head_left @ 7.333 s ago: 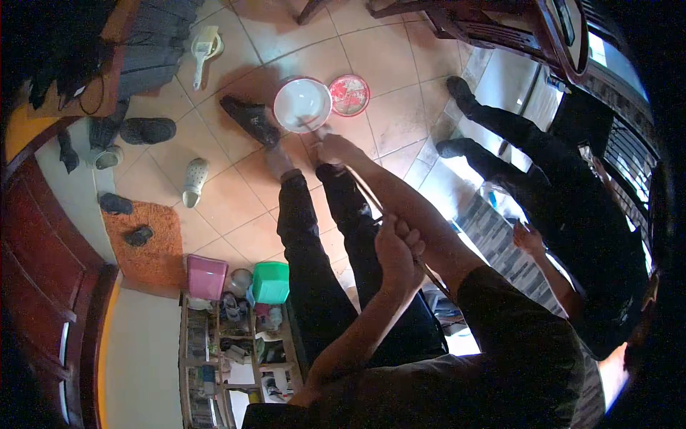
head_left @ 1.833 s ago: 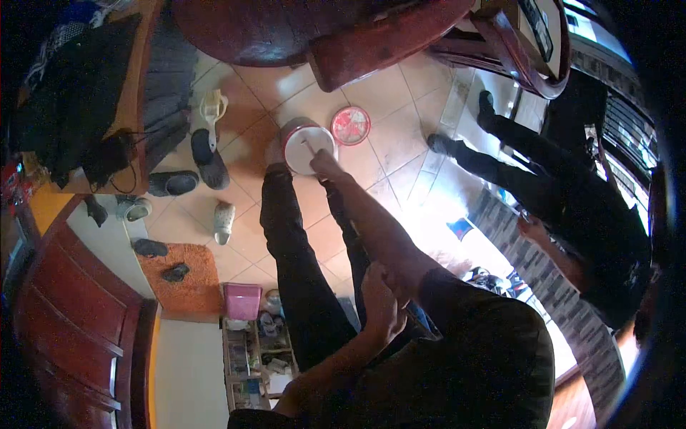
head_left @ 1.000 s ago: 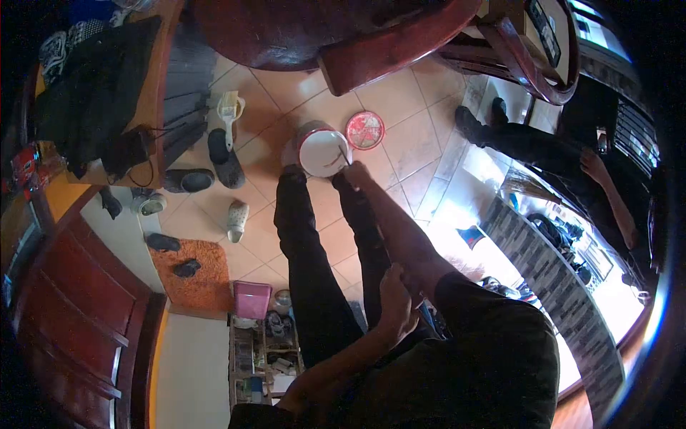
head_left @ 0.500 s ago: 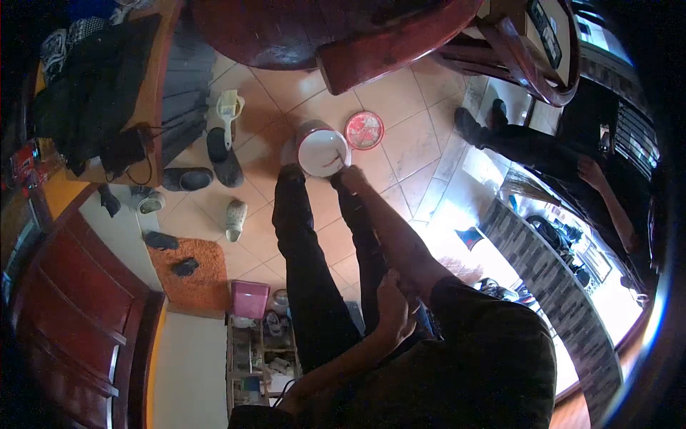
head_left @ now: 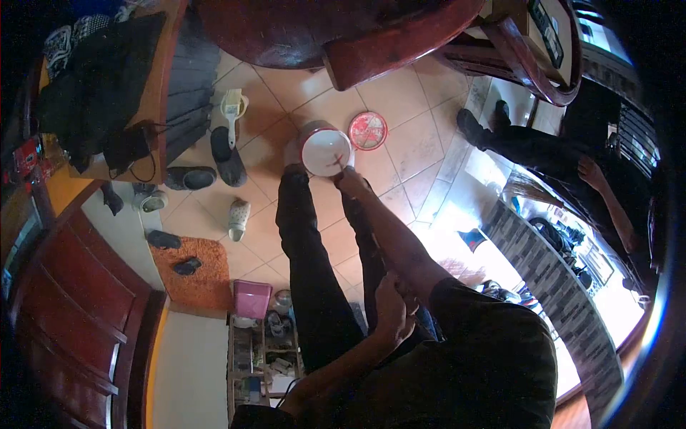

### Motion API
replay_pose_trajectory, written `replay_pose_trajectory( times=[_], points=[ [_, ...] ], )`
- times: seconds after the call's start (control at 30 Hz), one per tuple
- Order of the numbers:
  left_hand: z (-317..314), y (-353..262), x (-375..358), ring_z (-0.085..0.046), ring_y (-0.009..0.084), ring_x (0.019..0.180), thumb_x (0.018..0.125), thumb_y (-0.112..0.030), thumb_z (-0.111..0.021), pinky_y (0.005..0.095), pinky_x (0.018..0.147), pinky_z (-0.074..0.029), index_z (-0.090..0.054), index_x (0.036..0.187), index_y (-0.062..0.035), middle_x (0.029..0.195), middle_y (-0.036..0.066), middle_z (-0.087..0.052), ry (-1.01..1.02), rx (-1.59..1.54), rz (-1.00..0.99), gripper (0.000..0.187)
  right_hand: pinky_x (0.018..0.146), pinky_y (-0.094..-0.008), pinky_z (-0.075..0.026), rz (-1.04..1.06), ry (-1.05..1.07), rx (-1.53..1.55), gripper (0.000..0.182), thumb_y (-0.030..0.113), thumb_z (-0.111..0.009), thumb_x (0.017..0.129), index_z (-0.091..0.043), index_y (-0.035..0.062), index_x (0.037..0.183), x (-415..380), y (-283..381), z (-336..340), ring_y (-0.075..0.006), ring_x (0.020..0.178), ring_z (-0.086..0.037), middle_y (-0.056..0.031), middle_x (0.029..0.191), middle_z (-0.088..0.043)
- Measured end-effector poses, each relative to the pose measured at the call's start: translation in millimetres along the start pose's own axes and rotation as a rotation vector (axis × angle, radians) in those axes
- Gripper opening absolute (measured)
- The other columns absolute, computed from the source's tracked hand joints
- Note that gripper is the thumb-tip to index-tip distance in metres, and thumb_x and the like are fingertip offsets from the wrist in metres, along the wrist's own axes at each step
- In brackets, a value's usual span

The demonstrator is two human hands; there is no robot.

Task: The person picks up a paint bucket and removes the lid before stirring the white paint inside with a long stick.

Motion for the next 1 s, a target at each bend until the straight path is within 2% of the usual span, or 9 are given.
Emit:
replay_pose_trajectory(
  times=[0.13, 0.3, 0.4, 0.47, 0.53, 0.57, 0.63, 0.83, 1.0],
  points=[
    [-14, -10, 9, -0.029, 0.0075, 0.036, 0.089, -0.026, -0.039, 0.0222, 0.033, -0.021, -0.038, 0.066, -0.0165, 0.051, -0.004, -0.032, -0.001, -0.023, -0.051, 0.025, 0.054, -0.0389, -0.046, -0.237, -0.138, 0.145, 0.010, 0.021, -0.068, 0.056, -0.062, 0.0125, 0.055, 16, -45, 37, -0.0230, 0.061, -0.058, -0.0022, 0.060, -0.059],
    [-3, -25, 3, -0.028, 0.0069, 0.036, 0.089, -0.024, -0.039, 0.0217, 0.032, -0.019, -0.037, 0.065, -0.0170, 0.050, -0.004, -0.031, 0.093, 0.060, -0.079, 0.025, 0.058, -0.0411, -0.048, -0.057, -0.068, -0.112, 0.008, 0.020, -0.065, 0.058, -0.063, 0.0129, 0.055, 17, 4, 58, -0.0257, 0.061, -0.060, -0.0037, 0.059, -0.060],
    [13, 8, 14, -0.037, 0.0086, 0.041, 0.091, -0.023, -0.037, 0.0219, 0.033, -0.027, -0.047, 0.077, -0.0112, 0.059, -0.002, -0.048, 0.064, -0.047, -0.048, 0.021, 0.066, -0.0422, -0.048, -0.066, -0.112, -0.197, 0.011, 0.020, -0.065, 0.064, -0.062, 0.0124, 0.057, 23, 25, -1, -0.0261, 0.067, -0.061, -0.0037, 0.060, -0.060],
    [16, 2, 11, -0.041, 0.0098, 0.044, 0.091, -0.023, -0.036, 0.0229, 0.035, -0.031, -0.048, 0.081, -0.0098, 0.063, -0.001, -0.050, 0.103, -0.021, -0.027, 0.020, 0.065, -0.0397, -0.048, -0.627, -0.659, 0.609, 0.017, 0.022, -0.061, 0.072, -0.062, 0.0094, 0.061, 22, -10, -12, -0.0270, 0.067, -0.061, -0.0076, 0.061, -0.060],
    [15, 0, 8, -0.046, 0.0109, 0.047, 0.090, -0.023, -0.036, 0.0239, 0.038, -0.036, -0.049, 0.085, -0.0085, 0.067, 0.001, -0.053, 0.127, 0.011, 0.004, 0.020, 0.063, -0.0358, -0.049, -0.585, -0.106, 0.617, 0.020, 0.020, -0.057, 0.075, -0.062, 0.0078, 0.060, -15, -25, 29, -0.0260, 0.065, -0.062, -0.0104, 0.060, -0.061],
    [7, -5, 9, -0.049, 0.0118, 0.050, 0.090, -0.023, -0.036, 0.0245, 0.041, -0.040, -0.049, 0.087, -0.0075, 0.071, 0.003, -0.054, 0.083, 0.034, -0.024, 0.021, 0.057, -0.0358, -0.047, -0.263, 0.086, 0.196, 0.020, 0.017, -0.055, 0.073, -0.063, 0.0108, 0.055, -3, -40, 24, -0.0232, 0.059, -0.061, -0.0095, 0.058, -0.061],
    [-5, -10, 14, -0.052, 0.0126, 0.052, 0.090, -0.024, -0.036, 0.0251, 0.044, -0.043, -0.049, 0.090, -0.0064, 0.074, 0.004, -0.056, 0.050, 0.055, -0.046, 0.021, 0.051, -0.0347, -0.045, -0.207, -0.285, 0.132, 0.021, 0.018, -0.055, 0.071, -0.061, 0.0118, 0.052, 30, -46, 22, -0.0216, 0.056, -0.060, -0.0078, 0.056, -0.060],
    [10, -14, 1, -0.032, 0.0080, 0.038, 0.087, -0.021, -0.038, 0.0226, 0.035, -0.025, -0.038, 0.063, -0.0165, 0.051, -0.005, -0.035, -0.006, 0.051, -0.101, 0.025, 0.051, -0.0356, -0.044, -0.207, -0.160, 0.134, 0.020, 0.021, -0.055, 0.072, -0.062, 0.0094, 0.058, 50, 21, -22, -0.0244, 0.053, -0.056, -0.0084, 0.059, -0.059],
    [0, -6, -4, -0.027, 0.0072, 0.035, 0.087, -0.020, -0.040, 0.0216, 0.032, -0.019, -0.036, 0.062, -0.0174, 0.049, -0.005, -0.030, -0.065, 0.047, -0.012, 0.026, 0.052, -0.0364, -0.044, -0.419, -0.230, 0.475, 0.021, 0.024, -0.054, 0.073, -0.063, 0.0073, 0.063, 1, -29, -24, -0.0267, 0.050, -0.053, -0.0089, 0.061, -0.058]
  ],
)
Point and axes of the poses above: each hand's wrist, its own x-axis towards the middle knuckle, its own z-axis out of the back of the hand, y = z × x, the point moved 5 cm from there along x, towards the middle knuckle
